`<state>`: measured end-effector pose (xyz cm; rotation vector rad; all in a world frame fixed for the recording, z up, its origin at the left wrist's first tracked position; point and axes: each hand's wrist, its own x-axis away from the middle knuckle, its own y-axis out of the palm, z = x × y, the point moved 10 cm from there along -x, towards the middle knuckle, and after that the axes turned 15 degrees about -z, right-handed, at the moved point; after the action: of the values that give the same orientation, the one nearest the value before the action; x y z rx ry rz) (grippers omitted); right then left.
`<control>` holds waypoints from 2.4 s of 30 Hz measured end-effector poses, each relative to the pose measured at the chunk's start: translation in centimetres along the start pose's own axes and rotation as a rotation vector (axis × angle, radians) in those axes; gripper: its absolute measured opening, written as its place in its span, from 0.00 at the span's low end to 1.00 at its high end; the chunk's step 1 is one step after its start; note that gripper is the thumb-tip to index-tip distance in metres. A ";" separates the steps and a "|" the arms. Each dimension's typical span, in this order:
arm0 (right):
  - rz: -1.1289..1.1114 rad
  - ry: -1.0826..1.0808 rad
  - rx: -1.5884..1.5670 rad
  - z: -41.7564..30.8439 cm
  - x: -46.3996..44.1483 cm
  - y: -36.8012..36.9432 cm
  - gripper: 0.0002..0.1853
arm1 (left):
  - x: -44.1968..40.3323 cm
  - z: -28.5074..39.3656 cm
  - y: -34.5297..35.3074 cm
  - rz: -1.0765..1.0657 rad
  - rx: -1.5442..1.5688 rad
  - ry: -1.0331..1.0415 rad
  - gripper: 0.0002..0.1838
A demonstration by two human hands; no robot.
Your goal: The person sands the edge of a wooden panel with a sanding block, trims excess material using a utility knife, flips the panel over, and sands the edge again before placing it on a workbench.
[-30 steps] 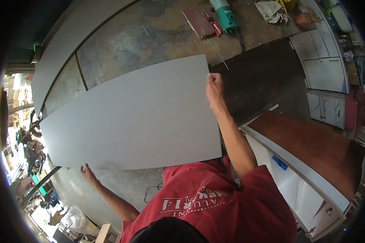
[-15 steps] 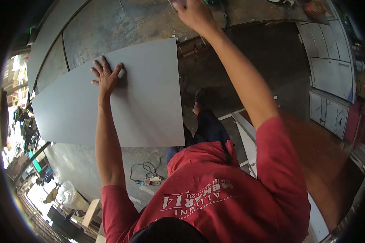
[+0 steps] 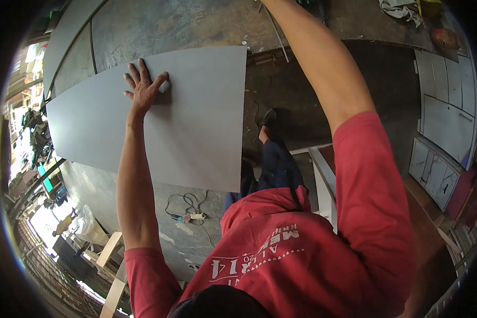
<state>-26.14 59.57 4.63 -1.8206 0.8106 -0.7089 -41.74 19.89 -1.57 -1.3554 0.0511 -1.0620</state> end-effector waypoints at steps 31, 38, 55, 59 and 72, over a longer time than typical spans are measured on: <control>-0.193 0.568 -1.965 12.2 45.7 16.0 0.24 | 13.4 19.4 10.1 0.088 -0.158 0.585 0.48; -0.399 0.429 -1.976 7.1 47.0 15.9 0.35 | 12.8 19.0 10.1 0.064 -0.053 0.648 0.45; 0.147 -0.423 -0.550 -1.9 41.3 7.2 0.29 | 0.1 10.9 -1.3 0.396 0.093 0.531 0.15; 0.243 -0.257 -0.629 1.3 31.8 6.7 0.26 | 0.6 11.1 -0.9 0.417 0.110 0.583 0.14; 0.156 -0.016 -0.889 0.7 38.9 8.9 0.23 | 1.1 11.4 -0.9 0.478 0.055 0.546 0.13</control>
<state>-3.97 26.70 0.39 -2.4860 1.3792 -0.2201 -34.95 28.00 3.01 -0.9033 0.7094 -0.9803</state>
